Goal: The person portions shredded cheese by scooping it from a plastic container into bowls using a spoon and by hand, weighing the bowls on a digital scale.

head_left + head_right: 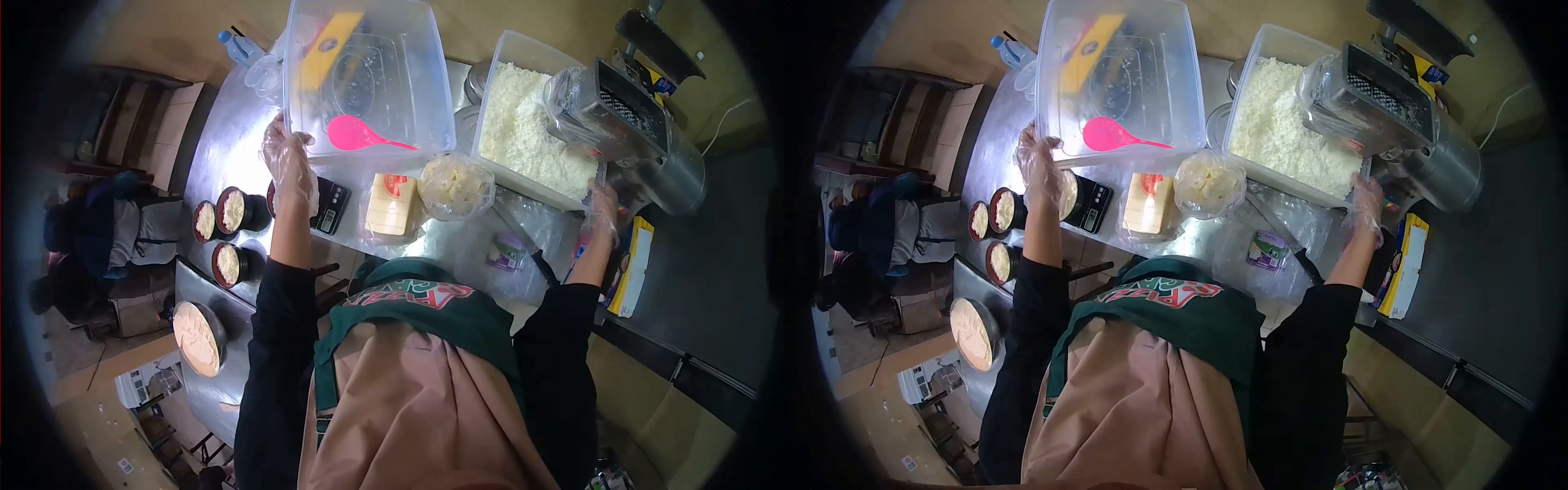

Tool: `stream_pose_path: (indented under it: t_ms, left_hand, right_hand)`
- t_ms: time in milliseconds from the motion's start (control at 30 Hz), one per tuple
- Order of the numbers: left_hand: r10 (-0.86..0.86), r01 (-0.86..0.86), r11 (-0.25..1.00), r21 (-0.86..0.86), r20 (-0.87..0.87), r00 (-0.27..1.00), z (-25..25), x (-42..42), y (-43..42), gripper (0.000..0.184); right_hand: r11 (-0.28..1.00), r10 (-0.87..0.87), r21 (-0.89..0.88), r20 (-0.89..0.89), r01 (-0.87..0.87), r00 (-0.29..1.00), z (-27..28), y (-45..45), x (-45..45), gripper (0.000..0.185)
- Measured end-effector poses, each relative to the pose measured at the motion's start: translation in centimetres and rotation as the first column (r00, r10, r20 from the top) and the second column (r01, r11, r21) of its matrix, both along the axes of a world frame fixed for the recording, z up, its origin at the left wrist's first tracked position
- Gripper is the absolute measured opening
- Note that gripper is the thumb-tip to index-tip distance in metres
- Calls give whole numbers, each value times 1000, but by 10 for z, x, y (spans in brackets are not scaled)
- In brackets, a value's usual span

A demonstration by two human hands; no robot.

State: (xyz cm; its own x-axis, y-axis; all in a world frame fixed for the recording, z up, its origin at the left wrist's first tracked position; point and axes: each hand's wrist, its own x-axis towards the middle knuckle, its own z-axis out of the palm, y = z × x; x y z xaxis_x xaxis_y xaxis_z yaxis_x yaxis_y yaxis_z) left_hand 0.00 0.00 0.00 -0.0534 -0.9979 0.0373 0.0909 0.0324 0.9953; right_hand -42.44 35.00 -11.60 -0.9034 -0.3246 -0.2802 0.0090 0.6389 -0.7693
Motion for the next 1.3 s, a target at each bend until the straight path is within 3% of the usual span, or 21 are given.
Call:
stream_pose_path:
  t_ms: [67,167,300,400,500,567,667,800,1200,1267,1300]
  left_hand:
    - [45,-3,977,-212,193,980,14,-5,6,51]
    - [45,-12,987,-160,206,978,3,-21,-2,48]
    - [29,-3,992,-126,206,978,-20,-38,-16,46]
    - [9,30,987,-159,239,971,-30,-50,-16,43]
    - [-42,83,990,-110,335,941,-30,-61,-13,38]
    - [-92,105,993,-58,182,979,-29,-64,-17,38]
    - [-129,149,985,-83,214,968,-24,-67,-17,41]
    - [-132,155,985,-69,270,954,-29,-64,-25,45]
    - [-215,227,969,-95,119,969,-18,-73,-27,43]
    - [-179,236,955,-181,286,941,-8,-73,-26,41]
    - [-181,239,954,-181,286,941,-7,-72,-30,41]
  right_hand:
    - [953,-76,-276,180,124,981,-2,-1,7,45]
    - [910,-133,-363,204,201,970,-32,1,-7,41]
    - [891,-67,-423,237,165,969,-18,-2,-5,38]
    - [819,-228,-471,256,327,939,-24,-7,-5,31]
    - [797,-90,-552,291,244,953,-31,-5,-15,28]
    - [724,13,-668,260,170,965,-32,-7,-13,24]
    - [672,116,-728,282,133,953,-5,-12,8,25]
    - [673,129,-733,245,97,961,12,-21,21,29]
    - [668,76,-717,333,200,940,15,-29,25,38]
    - [647,132,-751,276,128,952,12,-31,28,36]
    - [647,130,-752,276,129,952,14,-33,32,36]
